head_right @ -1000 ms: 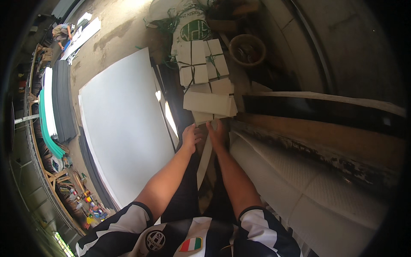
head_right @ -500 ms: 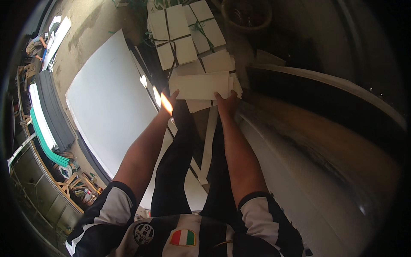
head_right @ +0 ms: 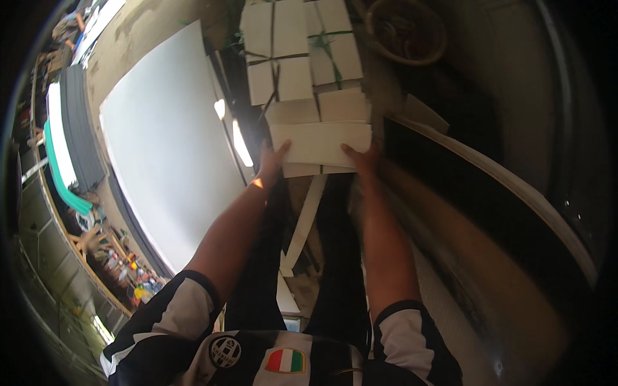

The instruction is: The person sits on the floor and organizes long, flat, colorful materials by stacking them. The person then picks up bundles of white rectangular tiles and places them on a shelf.

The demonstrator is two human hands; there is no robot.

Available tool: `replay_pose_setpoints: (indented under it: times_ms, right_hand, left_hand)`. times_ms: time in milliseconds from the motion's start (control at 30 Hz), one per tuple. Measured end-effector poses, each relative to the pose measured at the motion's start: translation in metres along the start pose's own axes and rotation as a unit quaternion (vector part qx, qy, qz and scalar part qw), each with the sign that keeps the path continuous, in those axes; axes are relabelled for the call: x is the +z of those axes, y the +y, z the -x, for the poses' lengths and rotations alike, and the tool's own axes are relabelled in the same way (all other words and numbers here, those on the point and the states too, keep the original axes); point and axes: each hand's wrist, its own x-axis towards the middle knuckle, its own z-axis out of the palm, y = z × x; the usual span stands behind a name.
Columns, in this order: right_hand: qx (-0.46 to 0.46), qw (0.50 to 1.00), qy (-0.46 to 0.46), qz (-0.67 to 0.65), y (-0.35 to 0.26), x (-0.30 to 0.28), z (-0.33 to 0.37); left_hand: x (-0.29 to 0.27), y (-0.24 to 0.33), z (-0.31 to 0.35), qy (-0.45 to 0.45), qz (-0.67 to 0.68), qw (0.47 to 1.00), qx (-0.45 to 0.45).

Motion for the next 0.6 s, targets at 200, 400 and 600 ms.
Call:
replay_pose_setpoints:
  times_ms: [200, 400, 600]
  right_hand:
    - [0.056, 0.993, -0.076, -0.069, 0.003, 0.004, 0.016]
    - [0.008, 0.991, -0.126, -0.049, 0.026, 0.035, 0.056]
    - [-0.03, 0.994, -0.104, -0.013, 0.029, 0.081, 0.101]
  left_hand:
    - [-0.02, 0.005, 0.012, -0.108, 0.066, 0.989, -0.07]
    - [-0.084, -0.033, 0.035, -0.097, 0.119, 0.976, -0.157]
    - [-0.141, -0.066, 0.047, -0.092, 0.182, 0.966, -0.159]
